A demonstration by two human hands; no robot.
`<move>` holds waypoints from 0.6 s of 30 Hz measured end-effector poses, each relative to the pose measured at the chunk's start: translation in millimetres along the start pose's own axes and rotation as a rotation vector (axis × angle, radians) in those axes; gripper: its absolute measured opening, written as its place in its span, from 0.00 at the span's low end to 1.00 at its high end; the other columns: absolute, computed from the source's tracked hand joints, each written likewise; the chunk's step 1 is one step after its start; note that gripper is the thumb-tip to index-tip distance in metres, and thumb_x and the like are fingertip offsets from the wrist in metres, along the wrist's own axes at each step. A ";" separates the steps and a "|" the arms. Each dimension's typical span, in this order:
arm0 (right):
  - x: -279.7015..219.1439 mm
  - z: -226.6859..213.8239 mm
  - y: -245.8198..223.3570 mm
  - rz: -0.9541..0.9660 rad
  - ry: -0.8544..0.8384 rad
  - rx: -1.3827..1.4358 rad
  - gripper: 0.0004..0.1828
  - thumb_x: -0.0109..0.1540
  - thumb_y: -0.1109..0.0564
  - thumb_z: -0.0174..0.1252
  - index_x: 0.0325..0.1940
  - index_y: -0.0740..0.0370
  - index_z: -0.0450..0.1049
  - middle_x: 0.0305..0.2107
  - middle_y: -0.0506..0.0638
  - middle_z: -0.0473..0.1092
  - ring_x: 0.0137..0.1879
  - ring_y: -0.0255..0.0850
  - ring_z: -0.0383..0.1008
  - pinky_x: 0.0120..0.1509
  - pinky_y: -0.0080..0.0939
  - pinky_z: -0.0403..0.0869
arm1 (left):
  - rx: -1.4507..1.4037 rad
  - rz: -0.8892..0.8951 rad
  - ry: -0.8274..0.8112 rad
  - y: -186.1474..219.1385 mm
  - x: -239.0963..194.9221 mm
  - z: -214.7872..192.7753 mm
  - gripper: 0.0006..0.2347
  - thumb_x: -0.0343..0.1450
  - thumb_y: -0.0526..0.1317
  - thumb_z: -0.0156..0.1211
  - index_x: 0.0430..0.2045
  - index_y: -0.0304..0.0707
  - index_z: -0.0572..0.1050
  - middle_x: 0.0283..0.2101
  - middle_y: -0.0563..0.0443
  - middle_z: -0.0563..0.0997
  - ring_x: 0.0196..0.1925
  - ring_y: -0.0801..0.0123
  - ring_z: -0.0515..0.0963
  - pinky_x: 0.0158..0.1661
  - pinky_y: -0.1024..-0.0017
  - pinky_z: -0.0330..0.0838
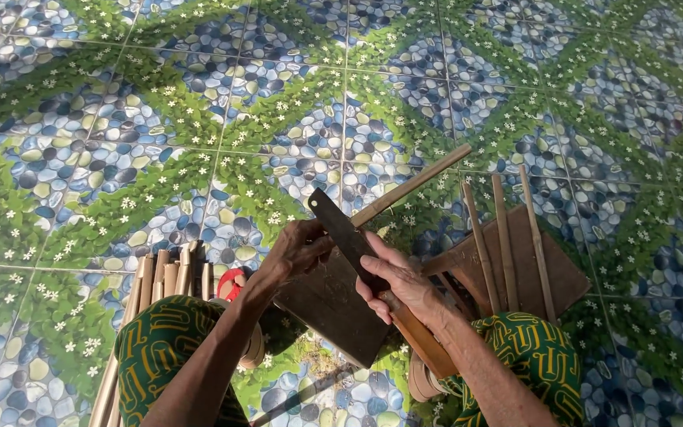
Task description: The person sits on a tiled floor and uses a machete to repeatedly shave and sharpen a thin bamboo stick held against a small wooden block. The person rotates the stick and continues the shaving motion throughout the clip.
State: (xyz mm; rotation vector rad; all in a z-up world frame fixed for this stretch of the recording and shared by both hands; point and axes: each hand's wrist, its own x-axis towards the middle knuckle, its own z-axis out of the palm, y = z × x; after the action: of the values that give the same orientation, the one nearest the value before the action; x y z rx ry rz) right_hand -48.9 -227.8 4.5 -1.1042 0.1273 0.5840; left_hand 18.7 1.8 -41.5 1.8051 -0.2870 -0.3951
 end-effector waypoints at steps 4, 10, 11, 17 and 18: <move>11.0 -17.9 -16.6 -0.055 0.042 -0.035 0.39 0.69 0.56 0.53 0.81 0.51 0.43 0.17 0.67 0.66 0.11 0.47 0.63 0.07 0.43 0.67 | -0.066 0.030 -0.021 20.8 -7.2 -4.4 0.16 0.75 0.43 0.59 0.44 0.22 0.78 0.17 0.42 0.79 0.10 0.68 0.75 0.13 0.74 0.69; 2.2 -10.1 -10.2 -0.013 -0.005 -0.022 0.39 0.69 0.56 0.52 0.81 0.51 0.41 0.16 0.66 0.65 0.11 0.47 0.62 0.09 0.43 0.69 | -0.108 -0.020 -0.027 26.7 -8.9 -2.5 0.15 0.76 0.41 0.58 0.47 0.22 0.77 0.17 0.43 0.78 0.11 0.69 0.73 0.13 0.75 0.68; 3.7 -11.6 -9.6 -0.031 0.009 -0.016 0.39 0.69 0.56 0.52 0.81 0.52 0.42 0.16 0.66 0.64 0.11 0.47 0.62 0.08 0.42 0.68 | -0.125 -0.023 -0.023 22.1 -8.1 -3.4 0.15 0.76 0.42 0.59 0.46 0.23 0.78 0.17 0.44 0.78 0.10 0.70 0.72 0.13 0.75 0.67; 6.5 -19.6 -24.7 -0.082 0.019 -0.031 0.37 0.70 0.56 0.51 0.81 0.54 0.43 0.16 0.64 0.65 0.11 0.46 0.63 0.09 0.41 0.69 | -0.237 -0.067 -0.005 19.6 -5.7 -0.3 0.13 0.75 0.41 0.59 0.43 0.24 0.79 0.15 0.45 0.75 0.09 0.71 0.69 0.11 0.76 0.63; 3.8 -16.9 -21.2 -0.054 0.003 -0.038 0.37 0.70 0.56 0.51 0.81 0.55 0.43 0.16 0.66 0.66 0.11 0.47 0.64 0.09 0.42 0.69 | -0.270 -0.117 0.007 18.4 -6.2 0.8 0.13 0.76 0.41 0.59 0.43 0.24 0.79 0.14 0.45 0.74 0.09 0.72 0.67 0.11 0.77 0.60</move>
State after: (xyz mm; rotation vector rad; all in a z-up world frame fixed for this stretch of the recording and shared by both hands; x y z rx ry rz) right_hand -31.9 -247.7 12.3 -1.1423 0.0888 0.5388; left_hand 12.9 -1.3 -23.2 1.5612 -0.1167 -0.4858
